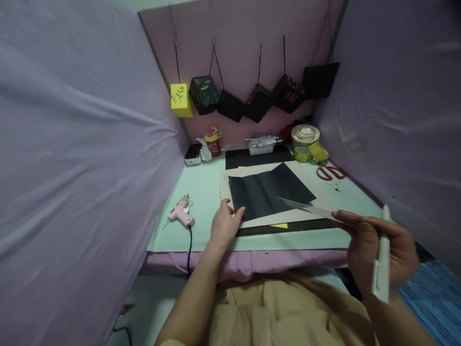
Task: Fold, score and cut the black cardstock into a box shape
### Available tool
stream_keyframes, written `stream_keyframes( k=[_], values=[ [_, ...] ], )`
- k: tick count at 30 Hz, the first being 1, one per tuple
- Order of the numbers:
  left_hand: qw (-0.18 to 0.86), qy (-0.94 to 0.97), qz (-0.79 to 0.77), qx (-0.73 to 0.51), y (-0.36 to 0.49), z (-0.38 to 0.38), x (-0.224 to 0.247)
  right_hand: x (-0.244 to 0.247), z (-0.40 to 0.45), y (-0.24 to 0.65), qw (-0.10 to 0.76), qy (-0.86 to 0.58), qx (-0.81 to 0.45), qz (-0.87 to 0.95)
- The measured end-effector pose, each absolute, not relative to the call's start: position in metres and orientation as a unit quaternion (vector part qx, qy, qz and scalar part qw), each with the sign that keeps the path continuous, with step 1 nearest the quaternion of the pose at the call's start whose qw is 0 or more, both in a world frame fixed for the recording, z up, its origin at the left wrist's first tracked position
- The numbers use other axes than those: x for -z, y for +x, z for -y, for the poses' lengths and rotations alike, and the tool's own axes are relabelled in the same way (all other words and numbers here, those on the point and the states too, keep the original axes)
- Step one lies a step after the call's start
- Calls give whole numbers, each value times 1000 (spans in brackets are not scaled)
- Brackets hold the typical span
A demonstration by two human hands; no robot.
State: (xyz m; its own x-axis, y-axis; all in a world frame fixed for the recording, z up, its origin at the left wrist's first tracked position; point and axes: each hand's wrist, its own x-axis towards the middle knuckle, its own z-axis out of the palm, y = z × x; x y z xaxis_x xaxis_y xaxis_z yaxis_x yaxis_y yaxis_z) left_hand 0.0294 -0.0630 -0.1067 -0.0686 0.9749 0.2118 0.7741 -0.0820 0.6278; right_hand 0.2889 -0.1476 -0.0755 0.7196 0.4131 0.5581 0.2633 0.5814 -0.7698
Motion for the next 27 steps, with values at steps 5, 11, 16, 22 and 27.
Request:
stream_keyframes(
  k=[5, 11, 16, 22, 27],
  values=[
    [103, 691, -670, -250, 38, 27, 99, 71, 149, 309, 831, -448, -29, 329],
    [43, 788, -609, -84, 26, -58, 33, 58, 154, 328, 854, -415, -9, 312],
    [-8, 852, -522, -43, 71, -115, -6, 57, 152, 330, 854, -424, -14, 300],
    [-43, 920, -388, -38, 145, -108, 16, 66, 157, 334, 852, -429, -38, 298],
    [-98, 932, -334, -98, 157, -78, 25, 80, 157, 330, 836, -443, -47, 322]
  ],
)
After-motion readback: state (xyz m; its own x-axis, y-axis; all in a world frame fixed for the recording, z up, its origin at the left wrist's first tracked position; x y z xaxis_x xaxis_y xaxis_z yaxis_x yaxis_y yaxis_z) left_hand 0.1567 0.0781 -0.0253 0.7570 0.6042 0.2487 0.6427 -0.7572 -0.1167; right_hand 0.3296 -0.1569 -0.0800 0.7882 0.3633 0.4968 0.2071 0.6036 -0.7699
